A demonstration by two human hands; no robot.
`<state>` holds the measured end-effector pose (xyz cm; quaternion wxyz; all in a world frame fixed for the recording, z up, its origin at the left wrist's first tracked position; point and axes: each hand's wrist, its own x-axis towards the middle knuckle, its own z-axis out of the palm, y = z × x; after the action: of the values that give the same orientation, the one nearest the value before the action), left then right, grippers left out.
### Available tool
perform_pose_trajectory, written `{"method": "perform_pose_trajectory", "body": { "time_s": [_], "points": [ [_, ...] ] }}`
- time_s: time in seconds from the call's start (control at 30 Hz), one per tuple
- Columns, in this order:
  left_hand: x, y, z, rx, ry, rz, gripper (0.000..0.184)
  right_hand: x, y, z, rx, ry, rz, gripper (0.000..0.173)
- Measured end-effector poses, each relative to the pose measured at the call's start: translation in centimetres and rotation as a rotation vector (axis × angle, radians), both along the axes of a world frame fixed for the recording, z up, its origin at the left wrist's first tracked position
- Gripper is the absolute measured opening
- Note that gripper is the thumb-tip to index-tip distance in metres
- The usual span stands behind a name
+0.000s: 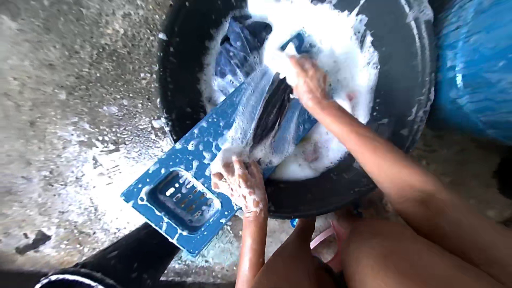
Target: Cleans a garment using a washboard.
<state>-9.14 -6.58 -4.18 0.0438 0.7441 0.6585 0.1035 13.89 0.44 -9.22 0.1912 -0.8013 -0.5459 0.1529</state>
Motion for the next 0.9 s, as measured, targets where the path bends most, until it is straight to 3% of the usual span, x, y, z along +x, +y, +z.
{"method": "perform_pose_trajectory", "body": {
  "time_s": [0.07, 0.13, 0.2, 0.27, 0.33, 0.37, 0.47, 0.5, 0.57, 0.7, 0.77, 0.83, 0.9],
  "points": [
    [0.5, 0.3, -0.1, -0.003, -0.012, 0.025, 0.036, -1.0, 0.0, 2.3, 0.023, 0.032, -0.059, 0.051],
    [0.3, -0.2, -0.3, 0.001, -0.019, 0.021, 0.038, -7.3, -4.5, 3.4, 0.194, 0.080, 0.090, 0.048],
    [-0.1, 0.1, -0.4, 0.005, -0.021, -0.013, 0.037, -9.4, -6.1, 1.6, 0.318, 0.089, 0.231, 0.039],
    [-0.4, -0.2, -0.6, -0.015, -0.011, -0.027, 0.034, -4.9, -3.9, 0.4, 0.122, -0.007, 0.152, 0.038],
    [-0.4, -0.2, -0.5, -0.008, 0.016, -0.038, 0.034, 0.5, -0.4, 1.0, -0.169, -0.010, -0.034, 0.048],
    [-0.1, 0.2, -0.5, 0.015, 0.018, -0.036, 0.034, 1.3, 0.7, 2.1, -0.189, -0.008, -0.084, 0.050],
    [0.1, 0.0, -0.6, 0.026, 0.013, -0.035, 0.036, -6.3, -2.6, 4.6, 0.166, 0.017, 0.079, 0.042],
    [0.0, 0.1, -0.6, 0.024, 0.013, -0.033, 0.038, -9.0, -4.1, 3.9, 0.273, 0.050, 0.196, 0.035],
    [-0.2, 0.1, -0.7, 0.016, -0.002, -0.042, 0.038, -8.9, -4.7, 1.3, 0.319, 0.038, 0.291, 0.031],
    [-0.2, -0.1, -0.9, 0.026, 0.001, -0.055, 0.036, 1.0, 1.4, 1.0, -0.199, -0.051, -0.084, 0.048],
    [0.5, 0.4, -0.8, 0.018, 0.007, -0.043, 0.038, -0.4, 1.5, 3.0, -0.055, -0.062, -0.102, 0.047],
    [0.1, 0.0, -0.7, 0.001, 0.019, -0.042, 0.038, -7.3, -2.9, 3.5, 0.178, -0.006, 0.107, 0.037],
    [0.0, 0.2, -0.8, -0.003, 0.012, -0.047, 0.036, -9.4, -4.5, 1.8, 0.306, 0.043, 0.266, 0.027]
  ]
}}
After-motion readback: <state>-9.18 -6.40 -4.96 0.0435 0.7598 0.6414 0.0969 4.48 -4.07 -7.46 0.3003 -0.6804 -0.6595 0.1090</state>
